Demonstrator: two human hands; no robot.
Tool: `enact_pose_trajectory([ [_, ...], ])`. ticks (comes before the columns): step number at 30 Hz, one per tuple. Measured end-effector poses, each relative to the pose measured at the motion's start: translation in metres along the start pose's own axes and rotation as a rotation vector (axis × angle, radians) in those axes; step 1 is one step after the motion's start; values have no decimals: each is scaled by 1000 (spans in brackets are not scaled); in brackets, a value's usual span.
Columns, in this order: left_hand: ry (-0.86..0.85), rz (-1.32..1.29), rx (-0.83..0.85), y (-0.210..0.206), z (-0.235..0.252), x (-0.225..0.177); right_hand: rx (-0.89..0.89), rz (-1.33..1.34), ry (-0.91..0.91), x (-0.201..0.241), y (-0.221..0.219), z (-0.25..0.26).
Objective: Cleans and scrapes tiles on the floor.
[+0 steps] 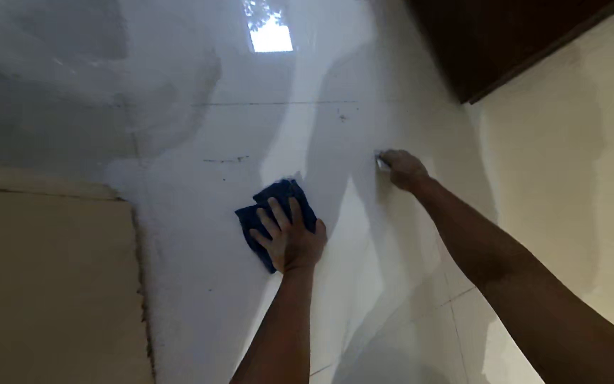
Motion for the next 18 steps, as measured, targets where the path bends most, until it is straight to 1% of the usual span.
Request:
enact_pose_trajectory([
  [2, 16, -22, 1, -2, -1, 1, -21, -23, 37, 11, 15, 45],
  [4, 22, -13, -6, -2, -2, 1, -2, -69, 60, 22, 19, 65],
  [8, 9, 4, -74, -1, -3, 3, 97, -127, 137, 38, 16, 48],
  [13, 19, 48, -101, 0, -6, 3, 102, -127, 207, 51, 24, 88],
  [16, 17, 49, -134, 3, -5, 3, 124, -126, 276, 57, 19, 66],
  [18, 26, 36, -125, 5, -5, 1, 109, -116, 265, 55, 18, 67],
])
Point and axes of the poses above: each hand's wrist, its own z-axis towards the middle knuckle, its own y-axis out of the back of the hand, x = y × z, the point moved 8 cm from there along z, towards the middle knuckle, and after that the axes turned 13 degrees about -x, right-handed, at the moved point
